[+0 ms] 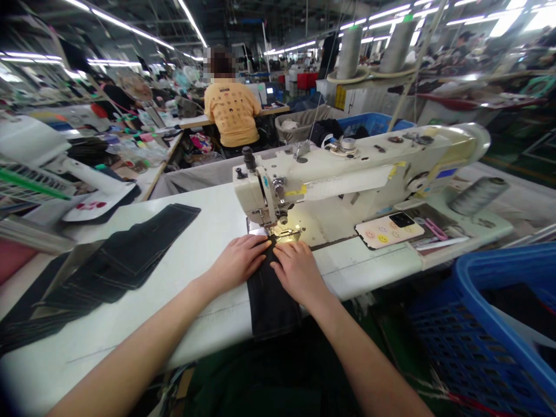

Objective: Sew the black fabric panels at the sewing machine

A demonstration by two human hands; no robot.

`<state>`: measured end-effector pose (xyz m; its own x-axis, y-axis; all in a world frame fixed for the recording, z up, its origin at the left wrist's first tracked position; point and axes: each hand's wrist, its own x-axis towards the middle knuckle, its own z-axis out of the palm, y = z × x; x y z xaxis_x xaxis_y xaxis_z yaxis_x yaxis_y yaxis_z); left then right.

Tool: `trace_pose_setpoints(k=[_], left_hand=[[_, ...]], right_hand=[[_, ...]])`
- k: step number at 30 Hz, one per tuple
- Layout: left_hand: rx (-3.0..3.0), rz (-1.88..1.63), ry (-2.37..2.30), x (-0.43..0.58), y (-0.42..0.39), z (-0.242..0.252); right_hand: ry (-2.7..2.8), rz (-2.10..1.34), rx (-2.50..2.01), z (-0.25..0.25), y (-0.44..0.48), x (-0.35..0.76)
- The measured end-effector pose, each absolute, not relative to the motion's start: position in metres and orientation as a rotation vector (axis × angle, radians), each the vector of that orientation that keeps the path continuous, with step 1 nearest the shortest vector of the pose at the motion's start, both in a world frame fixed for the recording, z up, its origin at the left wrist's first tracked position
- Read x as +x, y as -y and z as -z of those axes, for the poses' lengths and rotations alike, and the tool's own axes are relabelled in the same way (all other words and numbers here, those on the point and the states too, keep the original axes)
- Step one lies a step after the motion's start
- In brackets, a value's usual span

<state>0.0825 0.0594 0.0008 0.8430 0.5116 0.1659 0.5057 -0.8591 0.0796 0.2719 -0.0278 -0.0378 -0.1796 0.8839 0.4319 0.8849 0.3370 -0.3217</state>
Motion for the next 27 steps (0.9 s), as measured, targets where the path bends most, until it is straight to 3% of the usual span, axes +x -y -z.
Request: trace_pose_setpoints(k=[19, 27], left_hand=[[3.018, -0.254, -0.806, 0.081, -0.069, -0.003], [3.009, -0.213, -0.721, 0.079, 0.002, -0.004]], right_hand=[[2.092, 0.031, -1.594, 0.033, 0.024, 0.269], [2.129, 0.005, -1.524, 0.028, 0.063, 0.276]])
